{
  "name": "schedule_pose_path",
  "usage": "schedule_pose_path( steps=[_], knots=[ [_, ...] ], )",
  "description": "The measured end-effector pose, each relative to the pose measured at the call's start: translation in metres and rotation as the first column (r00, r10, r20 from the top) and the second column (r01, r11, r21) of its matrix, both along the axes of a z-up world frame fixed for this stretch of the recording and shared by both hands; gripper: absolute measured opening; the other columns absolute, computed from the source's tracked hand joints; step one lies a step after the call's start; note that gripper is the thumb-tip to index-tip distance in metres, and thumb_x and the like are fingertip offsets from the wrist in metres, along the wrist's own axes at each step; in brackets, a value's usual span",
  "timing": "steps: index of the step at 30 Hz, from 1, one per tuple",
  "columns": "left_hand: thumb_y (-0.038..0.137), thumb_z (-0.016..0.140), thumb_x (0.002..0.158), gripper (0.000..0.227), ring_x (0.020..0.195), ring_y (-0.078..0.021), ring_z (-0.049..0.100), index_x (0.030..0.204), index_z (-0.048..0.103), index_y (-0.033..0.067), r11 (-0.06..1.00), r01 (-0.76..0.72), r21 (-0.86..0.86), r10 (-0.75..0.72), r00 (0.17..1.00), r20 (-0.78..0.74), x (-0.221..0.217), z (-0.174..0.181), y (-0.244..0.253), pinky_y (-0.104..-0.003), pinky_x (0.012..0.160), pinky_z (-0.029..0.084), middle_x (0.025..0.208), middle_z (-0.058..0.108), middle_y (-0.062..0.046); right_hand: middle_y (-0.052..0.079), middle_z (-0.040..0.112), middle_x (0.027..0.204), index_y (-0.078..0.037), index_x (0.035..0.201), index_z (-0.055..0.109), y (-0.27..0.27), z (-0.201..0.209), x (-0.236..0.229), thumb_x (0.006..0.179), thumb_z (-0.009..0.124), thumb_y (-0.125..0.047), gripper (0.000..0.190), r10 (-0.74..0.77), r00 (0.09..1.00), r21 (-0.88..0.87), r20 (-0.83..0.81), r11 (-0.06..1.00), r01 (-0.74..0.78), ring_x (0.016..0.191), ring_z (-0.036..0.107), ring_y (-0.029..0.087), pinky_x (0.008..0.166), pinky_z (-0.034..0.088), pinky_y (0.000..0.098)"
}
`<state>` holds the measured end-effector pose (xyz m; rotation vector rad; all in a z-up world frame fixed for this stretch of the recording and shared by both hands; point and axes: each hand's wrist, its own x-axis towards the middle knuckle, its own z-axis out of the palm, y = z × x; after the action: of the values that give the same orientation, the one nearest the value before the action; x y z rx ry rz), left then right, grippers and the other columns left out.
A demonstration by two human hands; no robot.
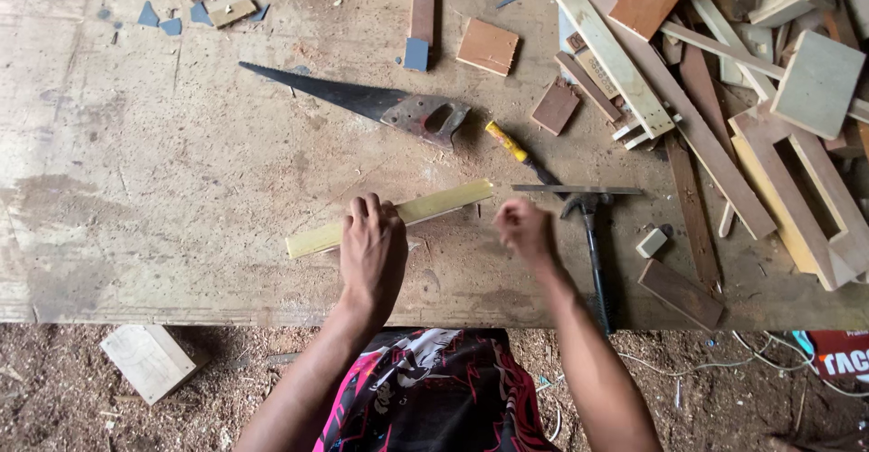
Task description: The person assembles a small wooden frame by hammering nails into a rectangular piece of wood, then attaching a thin strip along its edge. They repeatedly check alignment and fit, adjusting the pieces and tapping them with a hammer to secure the joint.
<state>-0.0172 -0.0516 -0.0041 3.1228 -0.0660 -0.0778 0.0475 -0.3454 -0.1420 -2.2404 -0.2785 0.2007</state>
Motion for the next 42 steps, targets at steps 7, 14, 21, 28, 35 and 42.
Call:
schedule_pose_path(
  steps=[7,14,21,28,35,42],
  knots=[
    [0.012,0.064,0.084,0.031,0.105,-0.0325,0.056,0.108,0.068,-0.0073,1.0,0.012,0.004,-0.012,1.0,-0.015,0.001,-0.001,0.001,-0.039,0.079,0.053,0.114,0.06,-0.024,0.008,0.074,0.096,-0.008,0.098,0.077,0.037,0.085,0.024,0.098,0.073,-0.014,0.007,0.161,0.811,0.052,0.562,0.972,-0.229,0.081,0.067,0.015,0.067,0.058,0.0274],
    [0.012,0.063,0.086,0.027,0.104,-0.031,0.056,0.105,0.068,-0.0071,1.0,-0.016,-0.014,0.016,1.0,0.014,0.0,0.007,0.0,-0.04,0.083,0.052,0.112,0.061,-0.023,0.008,0.074,0.106,-0.006,0.103,0.075,0.067,0.103,0.025,0.099,0.072,-0.011,0.007,0.293,0.8,-0.005,0.523,0.94,-0.341,0.095,0.071,0.02,0.083,0.061,0.0309],
    [0.012,0.065,0.084,0.024,0.103,-0.0305,0.057,0.1,0.07,-0.0047,0.999,-0.021,-0.029,0.022,0.999,0.03,0.0,0.008,0.0,-0.039,0.082,0.051,0.114,0.062,-0.022,0.009,0.074,0.102,-0.003,0.1,0.074,0.065,0.102,0.025,0.096,0.072,-0.011,0.009,0.324,0.755,-0.09,0.57,0.938,-0.335,0.09,0.07,0.022,0.08,0.058,0.0337],
    [0.012,0.065,0.083,0.026,0.103,-0.0296,0.057,0.102,0.07,-0.005,0.999,-0.028,-0.027,0.029,0.999,0.031,-0.001,0.002,0.0,-0.039,0.08,0.051,0.111,0.061,-0.021,0.009,0.072,0.096,-0.002,0.099,0.074,0.069,0.088,0.028,0.097,0.071,-0.01,0.008,0.352,0.716,-0.149,0.603,0.931,-0.332,0.084,0.067,0.021,0.073,0.054,0.0334],
    [0.01,0.063,0.087,0.023,0.102,-0.0289,0.057,0.103,0.07,-0.0054,0.996,-0.051,-0.075,0.055,0.996,0.064,0.002,0.001,0.0,-0.039,0.082,0.052,0.109,0.062,-0.02,0.007,0.071,0.097,-0.004,0.1,0.072,0.07,0.081,0.033,0.1,0.067,-0.009,0.007,0.378,0.697,-0.185,0.609,0.923,-0.339,0.089,0.067,0.021,0.077,0.056,0.0342],
    [0.009,0.063,0.084,0.023,0.104,-0.0303,0.058,0.101,0.069,-0.0053,0.995,-0.061,-0.073,0.066,0.995,0.077,0.0,0.003,0.001,-0.038,0.082,0.053,0.11,0.062,-0.022,0.008,0.072,0.098,-0.005,0.1,0.071,0.074,0.083,0.031,0.099,0.066,-0.011,0.008,0.346,0.68,-0.153,0.647,0.932,-0.329,0.092,0.067,0.023,0.081,0.056,0.0364]
  ],
)
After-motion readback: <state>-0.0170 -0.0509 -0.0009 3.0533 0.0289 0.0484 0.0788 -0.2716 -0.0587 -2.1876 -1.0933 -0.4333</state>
